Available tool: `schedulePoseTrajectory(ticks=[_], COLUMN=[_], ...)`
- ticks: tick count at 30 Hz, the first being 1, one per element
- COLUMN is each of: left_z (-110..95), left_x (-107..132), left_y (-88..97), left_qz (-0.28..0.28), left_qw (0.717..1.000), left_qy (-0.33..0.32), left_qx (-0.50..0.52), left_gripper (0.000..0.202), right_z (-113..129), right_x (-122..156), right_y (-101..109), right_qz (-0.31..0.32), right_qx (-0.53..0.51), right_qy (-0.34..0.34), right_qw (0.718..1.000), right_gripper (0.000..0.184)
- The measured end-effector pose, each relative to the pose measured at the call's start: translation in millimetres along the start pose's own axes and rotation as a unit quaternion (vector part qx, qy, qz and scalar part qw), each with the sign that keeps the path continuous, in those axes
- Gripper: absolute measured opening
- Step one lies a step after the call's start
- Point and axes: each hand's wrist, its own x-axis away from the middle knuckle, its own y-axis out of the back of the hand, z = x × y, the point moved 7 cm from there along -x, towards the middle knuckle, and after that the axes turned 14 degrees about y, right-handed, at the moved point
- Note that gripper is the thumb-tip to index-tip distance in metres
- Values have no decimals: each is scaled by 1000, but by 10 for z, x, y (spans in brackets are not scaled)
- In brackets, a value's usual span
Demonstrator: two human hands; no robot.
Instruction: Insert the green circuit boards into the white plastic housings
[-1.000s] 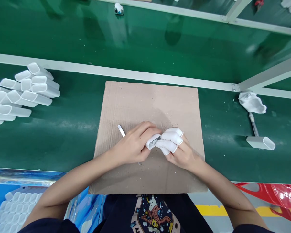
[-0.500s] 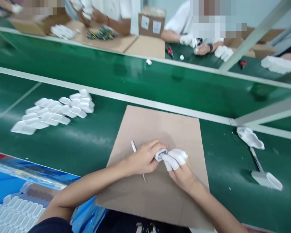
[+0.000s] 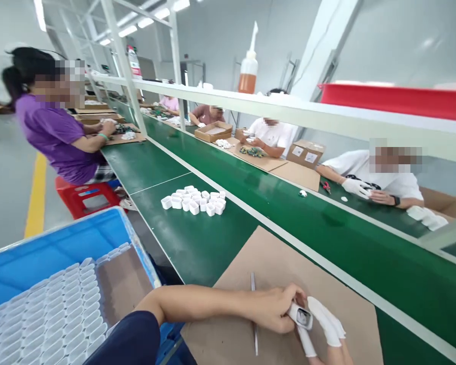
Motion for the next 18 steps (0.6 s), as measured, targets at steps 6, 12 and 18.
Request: schedulePoseTrajectory(ticks=[6, 12, 18], left_z=[-29, 342, 1472], left_x=[17, 705, 2290], left_y=[161, 1203, 2542], left_qz=[-25, -253, -563], left_qw=[1000, 967, 805], left_qy=[-9, 10, 180], left_qx=[-9, -27, 40], left_gripper=[69, 46, 38], right_z=[-316, -900, -1762], right_x=[-77, -511, -641], right_y=[-206, -206, 162], right_qz=[79, 88, 92], right_qx=[-49, -73, 40], right_qy=[-58, -203, -296], right_qw=[994, 973, 950], right_gripper=[38, 20, 14])
